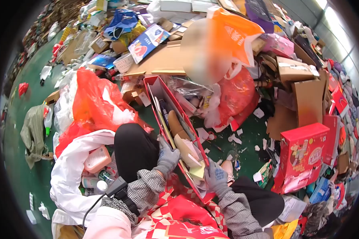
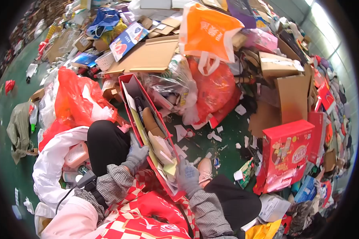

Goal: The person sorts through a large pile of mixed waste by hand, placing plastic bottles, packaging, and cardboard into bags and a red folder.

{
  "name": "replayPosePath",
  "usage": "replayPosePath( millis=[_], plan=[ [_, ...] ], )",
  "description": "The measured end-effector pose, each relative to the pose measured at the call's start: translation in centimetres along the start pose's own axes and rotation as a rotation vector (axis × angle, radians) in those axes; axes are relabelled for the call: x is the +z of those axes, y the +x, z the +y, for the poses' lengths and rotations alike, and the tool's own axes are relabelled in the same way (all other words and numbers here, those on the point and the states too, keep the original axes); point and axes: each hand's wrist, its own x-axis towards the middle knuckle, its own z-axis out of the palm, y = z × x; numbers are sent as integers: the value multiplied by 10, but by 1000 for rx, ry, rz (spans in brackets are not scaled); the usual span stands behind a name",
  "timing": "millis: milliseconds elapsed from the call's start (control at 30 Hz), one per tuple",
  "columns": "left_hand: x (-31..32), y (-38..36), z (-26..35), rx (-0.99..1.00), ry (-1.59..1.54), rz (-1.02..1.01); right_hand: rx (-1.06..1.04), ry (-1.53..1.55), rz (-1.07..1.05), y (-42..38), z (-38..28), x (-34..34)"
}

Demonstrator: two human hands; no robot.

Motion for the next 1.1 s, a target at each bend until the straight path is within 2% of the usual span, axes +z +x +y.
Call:
replayPosePath(
  millis=[33, 67, 100, 133, 167, 200, 233, 267, 300, 367, 433, 467, 533, 633, 733, 767, 833, 900, 967, 1033, 1100],
  plan=[
    [-15, 4, 22, 187, 103, 112, -65, -4, -70, 18, 2, -6],
    [-31, 8, 48, 352, 215, 239, -105, 113, -332, 45, 11, -19],
    [-50, 18, 78, 532, 377, 282, -122, 462, -311, 65, 21, -27],
    [-64, 28, 99, 573, 464, 178, -201, 494, -65, 90, 12, -44],
    [-73, 40, 111, 609, 549, 74, -53, 476, -21, 118, 1, -61],
    [-69, 58, 106, 672, 672, 93, -15, 515, 26, 139, -30, -89],
    [-66, 74, 109, 651, 729, 38, -16, 532, 79, 172, -30, -86],
    [-58, 89, 110, 655, 650, 49, -31, 582, 81, 205, -34, -80],
    [-50, 104, 111, 661, 571, 58, -107, 423, 64, 237, -42, -77],
    [-37, 119, 111, 602, 357, 88, -259, 145, 257, 302, -54, -55],
    [-38, 122, 120, 578, 129, -77, -295, -61, 365, 356, -71, -35],
    [-37, 127, 123, 614, 138, -18, -217, -244, 327, 375, -85, -29],
    [-34, 115, 140, 665, 188, 95, -270, -422, 355, 395, -92, -25],
    [-32, 129, 143, 678, 62, 54, -301, -626, 372, 437, -91, -3],
    [-34, 138, 149, 673, 47, 29, -324, -763, 319, 486, -59, 15],
    [-34, 140, 151, 676, 31, 18, -409, -736, 357, 483, -64, -1],
    [-34, 145, 156, 640, -24, -17, -519, -630, 412, 455, -97, -74],
    [-28, 144, 156, 623, -75, -19, -620, -518, 619, 430, -107, -125],
    [-22, 148, 154, 679, -83, -6, -442, -440, 626, 384, -124, -182],
    [-17, 154, 146, 682, -129, -49, -506, -209, 801, 343, -118, -232],
    [-10, 148, 142, 474, -349, -126, -419, -104, 908, 288, -106, -277]
  ],
)
